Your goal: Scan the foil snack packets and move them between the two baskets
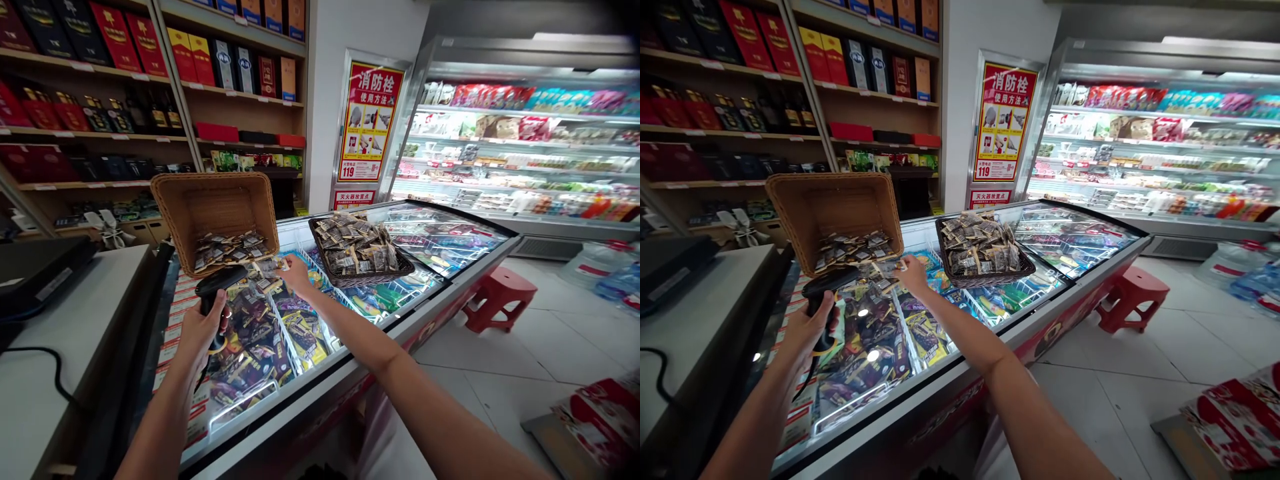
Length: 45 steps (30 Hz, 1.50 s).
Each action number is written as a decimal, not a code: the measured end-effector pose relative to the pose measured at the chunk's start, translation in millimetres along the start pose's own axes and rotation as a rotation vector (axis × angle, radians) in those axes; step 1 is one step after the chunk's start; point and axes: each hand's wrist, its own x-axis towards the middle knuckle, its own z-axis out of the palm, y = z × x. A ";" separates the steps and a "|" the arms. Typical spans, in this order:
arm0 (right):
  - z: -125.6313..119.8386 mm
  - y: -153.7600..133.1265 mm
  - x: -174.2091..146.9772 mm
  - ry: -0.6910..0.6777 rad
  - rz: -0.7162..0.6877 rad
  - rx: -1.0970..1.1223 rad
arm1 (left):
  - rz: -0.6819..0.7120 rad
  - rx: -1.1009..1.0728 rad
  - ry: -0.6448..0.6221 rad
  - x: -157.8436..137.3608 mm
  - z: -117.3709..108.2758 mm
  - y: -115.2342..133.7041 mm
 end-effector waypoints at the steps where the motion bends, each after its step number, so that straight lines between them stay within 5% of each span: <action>1: -5.3 4.6 0.1 0.033 0.002 0.128 | -0.014 -0.020 -0.008 -1.3 0.3 2.0; 5: -22.3 20.3 -2.5 0.132 0.082 0.527 | -0.034 -0.052 -0.059 -6.1 1.4 5.8; 10: -33.1 17.4 -8.4 0.128 0.133 0.742 | 0.064 0.051 -0.233 -10.2 0.2 -0.2; 14: -37.6 6.4 -13.1 0.136 0.094 0.762 | 0.099 0.131 -0.316 -11.9 0.4 -3.6; 37: -33.5 6.6 -13.4 0.171 0.128 0.854 | 0.117 0.096 -0.272 -25.4 4.8 9.5; 45: -31.2 7.7 -9.4 0.200 0.111 0.910 | 0.093 0.088 -0.329 -12.6 -13.5 10.9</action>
